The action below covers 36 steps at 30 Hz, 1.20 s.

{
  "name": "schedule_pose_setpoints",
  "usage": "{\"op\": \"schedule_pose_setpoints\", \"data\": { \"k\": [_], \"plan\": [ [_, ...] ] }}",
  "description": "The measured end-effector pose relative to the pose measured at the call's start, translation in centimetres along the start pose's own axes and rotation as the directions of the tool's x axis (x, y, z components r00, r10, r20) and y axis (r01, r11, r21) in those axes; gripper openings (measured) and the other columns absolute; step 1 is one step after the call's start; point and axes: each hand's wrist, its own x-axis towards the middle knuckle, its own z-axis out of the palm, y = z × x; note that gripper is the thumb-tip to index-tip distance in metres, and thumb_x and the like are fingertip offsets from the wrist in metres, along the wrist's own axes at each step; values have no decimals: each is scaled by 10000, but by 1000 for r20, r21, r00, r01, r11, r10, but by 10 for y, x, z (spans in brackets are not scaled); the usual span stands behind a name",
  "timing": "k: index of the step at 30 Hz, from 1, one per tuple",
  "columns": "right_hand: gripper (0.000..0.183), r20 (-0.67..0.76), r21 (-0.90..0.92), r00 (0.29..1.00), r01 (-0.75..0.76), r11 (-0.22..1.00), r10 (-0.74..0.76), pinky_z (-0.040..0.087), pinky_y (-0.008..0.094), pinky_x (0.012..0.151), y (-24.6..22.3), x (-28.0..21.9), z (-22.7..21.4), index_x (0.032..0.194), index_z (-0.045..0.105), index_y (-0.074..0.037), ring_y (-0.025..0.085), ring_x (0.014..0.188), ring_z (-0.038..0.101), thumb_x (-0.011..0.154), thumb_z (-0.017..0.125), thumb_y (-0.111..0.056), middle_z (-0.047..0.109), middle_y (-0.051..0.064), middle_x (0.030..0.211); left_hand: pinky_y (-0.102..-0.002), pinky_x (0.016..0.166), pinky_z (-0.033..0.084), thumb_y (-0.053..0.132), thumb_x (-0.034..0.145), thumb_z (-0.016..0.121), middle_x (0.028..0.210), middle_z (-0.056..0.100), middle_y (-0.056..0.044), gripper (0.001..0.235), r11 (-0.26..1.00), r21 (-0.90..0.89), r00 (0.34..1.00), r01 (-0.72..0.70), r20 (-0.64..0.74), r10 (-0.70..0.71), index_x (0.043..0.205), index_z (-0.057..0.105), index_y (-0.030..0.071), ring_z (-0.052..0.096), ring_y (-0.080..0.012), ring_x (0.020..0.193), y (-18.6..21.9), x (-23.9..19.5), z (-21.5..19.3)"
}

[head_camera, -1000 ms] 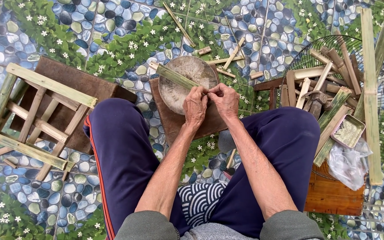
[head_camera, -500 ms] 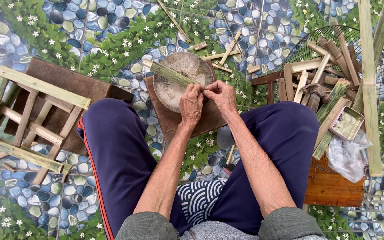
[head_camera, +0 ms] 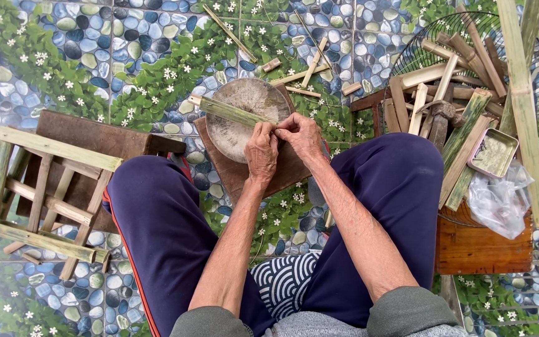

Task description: The person assembles a bamboo stool by fitting bamboo strips into pre-made joints and securing them using a hammer on a wooden block.

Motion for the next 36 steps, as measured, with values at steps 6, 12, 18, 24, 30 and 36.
{"op": "schedule_pose_setpoints", "data": {
  "k": [6, 12, 18, 24, 30, 36],
  "plan": [
    [534, 63, 281, 998, -12, 960, -6, 624, 289, 746, 7, -7, -7, 1244, 664, -89, 134, 823, 724, 760, 889, -92, 734, 96, 966, -486, 761, 605, 108, 915, 667, 915, 589, -6, 156, 999, -24, 1000, -23, 11, 23, 954, 598, 242, 714, -334, 919, 1, 2, 0],
    [433, -92, -4, 995, 40, 999, -40, 636, 363, 714, 3, -23, -6, 1216, 735, -159, 241, 821, 775, 806, 836, -65, 696, 125, 979, -440, 768, 590, 131, 942, 684, 898, 590, -13, 127, 997, -63, 999, -41, -3, 41, 956, 613, 234, 714, -319, 896, -3, 4, 2],
    [359, -74, 30, 997, -7, 1000, 9, 640, 322, 630, 4, -25, 3, 1164, 766, -182, 210, 709, 773, 840, 783, -27, 747, 97, 863, -431, 774, 590, 132, 942, 705, 902, 602, -30, 115, 995, -80, 998, -54, -29, 52, 954, 621, 211, 716, -320, 891, -6, 3, 4],
    [320, -54, 104, 997, -44, 994, 50, 649, 282, 586, 8, -14, 2, 1113, 783, -177, 172, 676, 766, 835, 783, -18, 769, 87, 831, -393, 783, 583, 149, 941, 715, 876, 588, -13, 111, 995, -85, 998, -50, -39, 46, 939, 630, 221, 714, -285, 856, -7, 5, 7],
    [312, -18, 63, 1000, -20, 998, 21, 642, 283, 605, 5, -14, -3, 1111, 774, -182, 151, 669, 761, 840, 782, -28, 760, 60, 817, -393, 773, 576, 133, 928, 725, 852, 583, -17, 114, 992, -112, 998, -57, -44, 53, 928, 637, 206, 707, -285, 829, -7, 7, 8],
    [292, -34, 90, 999, -17, 996, 21, 638, 299, 608, 7, -15, 0, 1111, 766, -160, 167, 673, 759, 849, 779, -33, 750, 83, 815, -392, 761, 559, 123, 923, 729, 800, 550, -40, 100, 987, -151, 998, -50, -50, 43, 912, 651, 184, 677, -290, 769, -5, 7, 7]
  ]
}}
